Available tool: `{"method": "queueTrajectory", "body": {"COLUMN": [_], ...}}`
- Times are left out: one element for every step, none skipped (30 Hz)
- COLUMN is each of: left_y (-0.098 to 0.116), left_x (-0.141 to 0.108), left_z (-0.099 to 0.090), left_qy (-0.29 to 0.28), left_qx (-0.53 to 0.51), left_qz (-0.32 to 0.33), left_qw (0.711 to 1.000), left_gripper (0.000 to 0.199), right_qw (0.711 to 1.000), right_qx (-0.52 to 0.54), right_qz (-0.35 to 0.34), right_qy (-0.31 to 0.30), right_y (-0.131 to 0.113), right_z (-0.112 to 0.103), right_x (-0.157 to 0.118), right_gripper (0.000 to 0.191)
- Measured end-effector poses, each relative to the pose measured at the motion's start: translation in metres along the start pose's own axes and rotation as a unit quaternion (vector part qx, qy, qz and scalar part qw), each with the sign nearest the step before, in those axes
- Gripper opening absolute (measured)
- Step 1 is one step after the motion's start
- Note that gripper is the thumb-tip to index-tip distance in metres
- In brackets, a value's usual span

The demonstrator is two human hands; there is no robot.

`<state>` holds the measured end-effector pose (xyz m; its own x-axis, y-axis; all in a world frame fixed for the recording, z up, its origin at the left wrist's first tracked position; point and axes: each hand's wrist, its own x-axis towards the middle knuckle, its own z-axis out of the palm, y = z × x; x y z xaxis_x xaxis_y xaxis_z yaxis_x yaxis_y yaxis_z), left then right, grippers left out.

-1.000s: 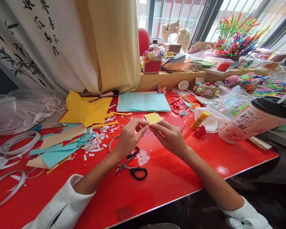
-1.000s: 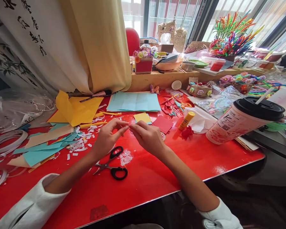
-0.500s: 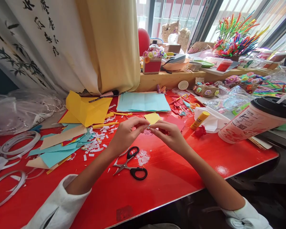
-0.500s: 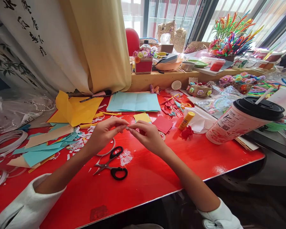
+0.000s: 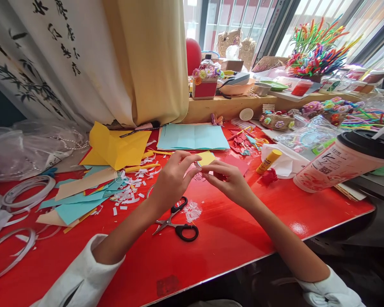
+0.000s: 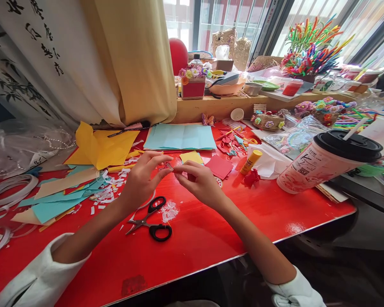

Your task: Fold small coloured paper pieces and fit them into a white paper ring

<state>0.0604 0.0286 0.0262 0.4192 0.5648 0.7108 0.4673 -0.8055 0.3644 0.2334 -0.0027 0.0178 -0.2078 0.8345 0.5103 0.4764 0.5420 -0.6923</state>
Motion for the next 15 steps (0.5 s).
{"method": "queueTrajectory", "body": {"left_y": [-0.0007, -0.0015, -0.0023, -0.0029, -0.0034, -0.0037, -0.0038, -0.0039, -0.0039, -0.0039, -0.0040, -0.0041, -0.0043, -0.0044, -0.0045], "left_x": [-0.0010, -0.0020, -0.0030, -0.0040, -0.0049, -0.0056, -0.0063, -0.0068, -0.0073, -0.0076, -0.0078, -0.0079, -0.0080, -0.0081, -0.0081], "left_z": [0.0013, 0.0023, 0.0031, 0.0038, 0.0043, 0.0048, 0.0053, 0.0058, 0.0063, 0.0069, 0.0074, 0.0079, 0.0083, 0.0086, 0.0088], "left_qy": [0.017, 0.029, 0.036, 0.038, 0.037, 0.037, 0.038, 0.038, 0.036, 0.033, 0.029, 0.025, 0.023, 0.021, 0.020], "left_qx": [0.035, 0.064, 0.087, 0.103, 0.113, 0.117, 0.118, 0.117, 0.115, 0.111, 0.108, 0.105, 0.103, 0.101, 0.100], "left_qz": [0.018, 0.037, 0.054, 0.069, 0.080, 0.087, 0.089, 0.089, 0.089, 0.088, 0.086, 0.084, 0.083, 0.083, 0.083], "left_qw": [0.999, 0.997, 0.994, 0.992, 0.990, 0.989, 0.988, 0.988, 0.989, 0.989, 0.990, 0.991, 0.991, 0.991, 0.991], "left_gripper": [0.017, 0.015, 0.013, 0.012, 0.013, 0.014, 0.015, 0.015, 0.016, 0.016, 0.016, 0.017, 0.017, 0.018, 0.018], "right_qw": [1.000, 0.999, 0.998, 0.996, 0.995, 0.993, 0.991, 0.989, 0.987, 0.985, 0.982, 0.980, 0.978, 0.976, 0.974], "right_qx": [-0.017, -0.033, -0.048, -0.063, -0.078, -0.091, -0.103, -0.115, -0.128, -0.140, -0.152, -0.164, -0.175, -0.185, -0.194], "right_qz": [-0.009, -0.020, -0.031, -0.043, -0.053, -0.062, -0.070, -0.076, -0.081, -0.086, -0.090, -0.094, -0.097, -0.100, -0.103], "right_qy": [0.008, 0.017, 0.027, 0.036, 0.045, 0.052, 0.056, 0.058, 0.060, 0.061, 0.061, 0.061, 0.061, 0.060, 0.059], "right_y": [0.0000, 0.0000, 0.0001, 0.0002, 0.0005, 0.0009, 0.0016, 0.0023, 0.0033, 0.0043, 0.0052, 0.0061, 0.0069, 0.0076, 0.0081], "right_z": [0.0007, 0.0013, 0.0019, 0.0025, 0.0030, 0.0035, 0.0040, 0.0046, 0.0052, 0.0057, 0.0063, 0.0068, 0.0071, 0.0074, 0.0076], "right_x": [-0.0002, -0.0004, -0.0006, -0.0009, -0.0012, -0.0015, -0.0018, -0.0020, -0.0023, -0.0026, -0.0028, -0.0030, -0.0033, -0.0035, -0.0036], "right_gripper": [0.018, 0.018, 0.018, 0.018, 0.017, 0.017, 0.017, 0.017, 0.017, 0.017, 0.018, 0.018, 0.019, 0.020, 0.020]}}
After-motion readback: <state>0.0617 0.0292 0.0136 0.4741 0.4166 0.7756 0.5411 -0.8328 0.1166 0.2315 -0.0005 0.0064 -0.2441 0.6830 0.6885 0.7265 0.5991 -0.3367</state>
